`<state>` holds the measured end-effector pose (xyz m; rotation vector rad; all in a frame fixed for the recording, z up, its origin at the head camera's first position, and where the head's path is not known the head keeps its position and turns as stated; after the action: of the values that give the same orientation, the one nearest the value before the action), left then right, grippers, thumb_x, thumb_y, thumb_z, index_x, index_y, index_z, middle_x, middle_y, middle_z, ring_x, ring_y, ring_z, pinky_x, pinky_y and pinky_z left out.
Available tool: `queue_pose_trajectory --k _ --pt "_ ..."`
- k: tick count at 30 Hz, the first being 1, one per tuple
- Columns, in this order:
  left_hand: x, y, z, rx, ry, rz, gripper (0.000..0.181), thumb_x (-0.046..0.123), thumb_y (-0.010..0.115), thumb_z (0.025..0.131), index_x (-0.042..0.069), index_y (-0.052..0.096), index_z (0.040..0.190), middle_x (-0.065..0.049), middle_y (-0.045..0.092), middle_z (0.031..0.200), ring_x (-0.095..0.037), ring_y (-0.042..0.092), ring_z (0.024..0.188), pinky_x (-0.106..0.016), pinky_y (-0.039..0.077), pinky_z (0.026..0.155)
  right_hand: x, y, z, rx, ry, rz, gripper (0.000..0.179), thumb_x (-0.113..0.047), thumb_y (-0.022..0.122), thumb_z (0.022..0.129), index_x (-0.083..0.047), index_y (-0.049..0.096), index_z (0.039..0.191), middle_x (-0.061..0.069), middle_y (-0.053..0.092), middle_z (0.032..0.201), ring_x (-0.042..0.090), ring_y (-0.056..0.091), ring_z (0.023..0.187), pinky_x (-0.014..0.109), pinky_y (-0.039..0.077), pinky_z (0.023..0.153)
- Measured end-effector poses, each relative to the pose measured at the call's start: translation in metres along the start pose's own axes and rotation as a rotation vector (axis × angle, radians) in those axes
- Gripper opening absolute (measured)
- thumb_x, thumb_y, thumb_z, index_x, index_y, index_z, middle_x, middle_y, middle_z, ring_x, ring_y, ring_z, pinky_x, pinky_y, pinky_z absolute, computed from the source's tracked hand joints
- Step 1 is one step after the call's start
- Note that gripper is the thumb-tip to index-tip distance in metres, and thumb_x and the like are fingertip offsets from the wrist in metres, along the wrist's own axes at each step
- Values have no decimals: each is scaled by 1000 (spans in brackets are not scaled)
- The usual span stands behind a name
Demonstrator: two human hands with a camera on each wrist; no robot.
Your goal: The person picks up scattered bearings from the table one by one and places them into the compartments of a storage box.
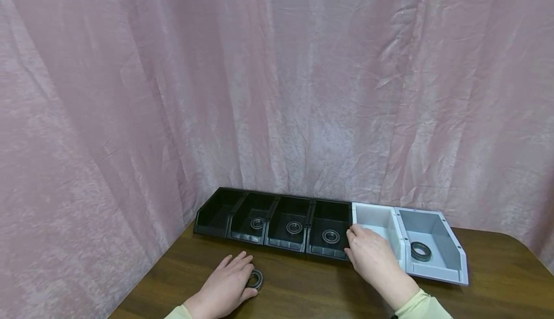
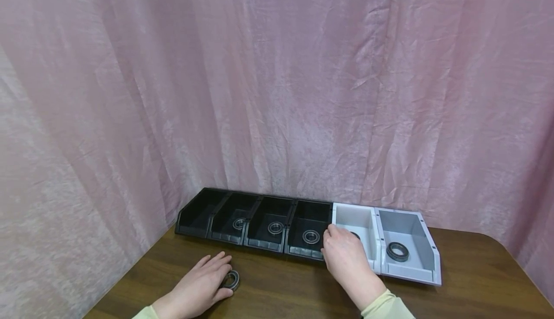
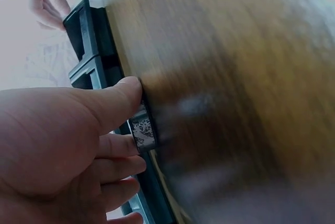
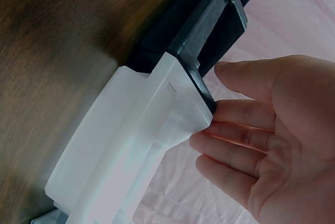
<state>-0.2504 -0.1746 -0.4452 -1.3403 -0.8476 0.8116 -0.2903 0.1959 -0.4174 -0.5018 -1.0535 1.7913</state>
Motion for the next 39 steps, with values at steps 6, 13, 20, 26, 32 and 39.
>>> queue_pose_trajectory --k 6,13,20,26,32,39 --pt "0 0 1 -13 -2 0 54 44 81 100 3 72 135 -18 63 154 -41 51 151 -69 40 120 0 0 0 -9 4 2 39 -16 97 83 6 78 108 14 69 100 31 72 84 45 63 75" --pt "2 -2 0 13 12 17 54 44 81 100 3 73 133 -19 64 153 -41 53 150 -68 41 120 -1 0 -1 -15 9 2 39 -17 96 83 6 78 109 15 69 101 31 72 85 45 63 76" --pt "3 -3 -3 49 16 15 52 43 82 99 3 73 131 -20 64 153 -41 53 149 -68 41 120 -1 0 -2 -13 8 -1 39 -17 96 83 5 78 109 13 68 99 30 71 83 45 63 75" --pt "5 -7 -5 101 26 28 49 42 83 98 3 74 126 -21 63 153 -42 53 149 -67 42 119 -1 2 -3 2 2 1 39 -17 97 82 5 78 107 13 67 98 30 71 82 44 62 73" --pt "3 -12 -5 130 33 26 48 40 84 98 2 73 125 -23 63 152 -42 53 149 -68 42 119 -1 1 -2 1 2 2 38 -17 97 82 5 77 107 13 67 97 30 70 81 44 62 73" --pt "-1 -20 -4 167 25 17 48 39 85 97 2 73 125 -25 62 153 -43 53 149 -69 41 119 0 -1 0 -4 9 4 38 -17 97 83 5 78 108 13 68 98 30 71 82 44 63 74"
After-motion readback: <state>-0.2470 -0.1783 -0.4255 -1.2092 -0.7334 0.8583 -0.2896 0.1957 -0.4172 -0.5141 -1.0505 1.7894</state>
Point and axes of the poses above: each hand's wrist, its own z-axis towards the middle knuckle, its own y-axis out of the palm, x = y × z, the point moved 1 cm from there along z, towards the middle knuckle
